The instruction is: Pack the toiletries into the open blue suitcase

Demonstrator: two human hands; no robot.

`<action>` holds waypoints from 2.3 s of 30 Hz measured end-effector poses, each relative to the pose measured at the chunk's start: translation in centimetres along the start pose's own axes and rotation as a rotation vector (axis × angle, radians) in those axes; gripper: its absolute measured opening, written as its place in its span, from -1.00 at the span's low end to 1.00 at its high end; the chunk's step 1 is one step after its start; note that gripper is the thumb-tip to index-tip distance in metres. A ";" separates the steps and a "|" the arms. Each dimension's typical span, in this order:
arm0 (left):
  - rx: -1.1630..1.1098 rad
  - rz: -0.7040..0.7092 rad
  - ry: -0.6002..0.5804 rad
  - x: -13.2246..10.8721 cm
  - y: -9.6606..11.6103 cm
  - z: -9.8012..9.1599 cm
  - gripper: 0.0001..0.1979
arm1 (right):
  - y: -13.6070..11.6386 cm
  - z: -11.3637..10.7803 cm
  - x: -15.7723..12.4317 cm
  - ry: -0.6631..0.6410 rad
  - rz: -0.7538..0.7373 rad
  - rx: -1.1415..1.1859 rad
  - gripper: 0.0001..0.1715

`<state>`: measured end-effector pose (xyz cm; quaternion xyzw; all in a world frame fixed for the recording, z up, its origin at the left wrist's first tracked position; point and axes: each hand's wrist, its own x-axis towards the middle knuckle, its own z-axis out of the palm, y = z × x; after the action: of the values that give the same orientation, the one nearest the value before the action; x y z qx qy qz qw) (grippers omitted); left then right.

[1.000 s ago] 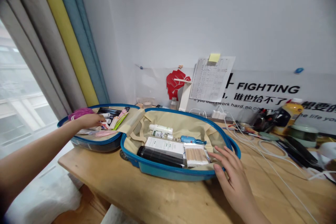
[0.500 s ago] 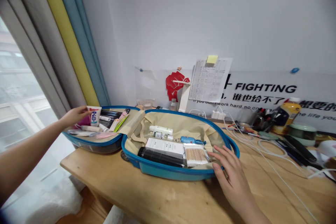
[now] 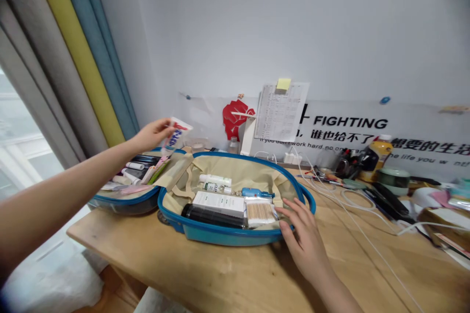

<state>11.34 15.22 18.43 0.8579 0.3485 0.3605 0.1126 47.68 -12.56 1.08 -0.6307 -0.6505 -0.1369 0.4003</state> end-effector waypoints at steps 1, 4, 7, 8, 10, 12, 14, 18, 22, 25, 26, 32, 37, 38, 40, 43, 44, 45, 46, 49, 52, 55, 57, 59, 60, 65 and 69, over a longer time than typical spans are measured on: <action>-0.006 0.052 -0.054 0.8 1.8 1.7 -0.66 | 0.0 0.0 0.0 -0.004 -0.003 0.000 -0.51; -0.048 0.195 -0.197 2.7 6.4 7.3 -0.71 | 0.0 -0.1 0.0 -0.008 -0.016 0.001 -0.54; -0.040 0.317 -0.323 3.9 9.4 13.0 -0.73 | -0.2 -0.2 0.0 0.009 -0.024 0.004 -0.56; -0.024 0.343 -0.364 4.2 9.9 14.8 -0.72 | -0.3 -0.2 0.0 0.014 -0.025 0.005 -0.57; 0.007 0.373 -0.429 4.4 10.5 17.9 -0.70 | -0.5 -0.3 0.0 0.015 -0.023 0.005 -0.59; 0.028 0.382 -0.481 4.4 10.6 20.3 -0.70 | -0.7 -0.3 0.1 0.009 -0.014 0.006 -0.60; 0.041 0.390 -0.532 4.4 10.5 22.2 -0.70 | -0.8 -0.4 0.1 -0.002 0.001 0.010 -0.59; 0.069 0.412 -0.641 4.6 10.4 24.8 -0.72 | -1.1 -0.6 0.1 -0.017 0.027 0.015 -0.58; 0.106 0.416 -0.710 4.7 10.7 26.7 -0.73 | -1.3 -0.8 0.1 -0.042 0.035 0.017 -0.59; 0.130 0.396 -0.729 4.5 10.8 27.5 -0.73 | -1.3 -0.8 0.1 -0.047 0.036 0.018 -0.59; 0.137 0.384 -0.731 4.4 10.8 27.7 -0.73 | -1.3 -0.8 0.1 -0.044 0.035 0.018 -0.58; 0.175 0.267 -0.708 3.8 11.0 27.9 -0.67 | -1.2 -0.7 0.2 -0.036 0.036 0.011 -0.59; 0.224 0.220 -0.644 3.3 11.4 27.3 -0.74 | -1.2 -0.7 0.1 -0.024 0.019 0.011 -0.60; 0.239 0.216 -0.628 3.2 11.5 27.1 -0.76 | -1.2 -0.7 0.1 -0.019 0.016 0.011 -0.61; 0.266 0.207 -0.607 3.1 11.7 26.7 -0.77 | -1.2 -0.7 0.1 -0.019 0.013 0.010 -0.61; 0.288 0.192 -0.617 2.9 11.8 26.4 -0.73 | -1.1 -0.6 0.1 -0.022 0.013 0.010 -0.61; 0.289 0.190 -0.629 2.8 11.8 26.3 -0.72 | -1.1 -0.6 0.1 -0.019 0.013 0.010 -0.61; 0.288 0.190 -0.643 2.8 11.9 26.3 -0.72 | -1.1 -0.6 0.1 -0.017 0.013 0.010 -0.60; 0.285 0.192 -0.657 2.8 11.9 26.3 -0.72 | -1.1 -0.5 0.1 -0.016 0.012 0.010 -0.60; 0.266 0.196 -0.662 3.0 12.0 25.6 -0.69 | -0.9 -0.5 0.1 -0.029 0.014 0.006 -0.60; 0.229 0.203 -0.606 3.8 11.9 23.5 -0.64 | -0.8 -0.5 0.1 -0.011 0.003 0.000 -0.59; 0.176 0.222 -0.550 4.5 10.6 19.7 -0.66 | -0.7 -0.5 0.1 -0.004 -0.015 -0.009 -0.58; 0.121 0.243 -0.520 4.4 8.7 16.6 -0.65 | -0.5 -0.4 0.1 -0.012 -0.019 -0.015 -0.56; 0.037 0.251 -0.483 3.9 5.9 13.1 -0.64 | -0.3 -0.3 0.1 -0.011 -0.024 -0.020 -0.54; 0.004 0.237 -0.467 3.4 4.2 11.3 -0.64 | -0.2 -0.3 0.0 -0.007 -0.028 -0.022 -0.54; 0.160 -0.023 -0.350 -0.2 -4.7 2.2 -0.59 | 0.4 0.0 0.0 0.023 -0.075 -0.054 -0.54; 0.371 -0.291 -0.334 -4.0 -9.7 -3.1 -0.46 | 0.7 0.1 0.1 0.048 -0.129 -0.087 -0.56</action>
<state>2.20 19.46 14.16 0.8523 0.5044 0.1246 0.0602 48.31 -12.26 0.84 -0.6007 -0.6735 -0.2059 0.3784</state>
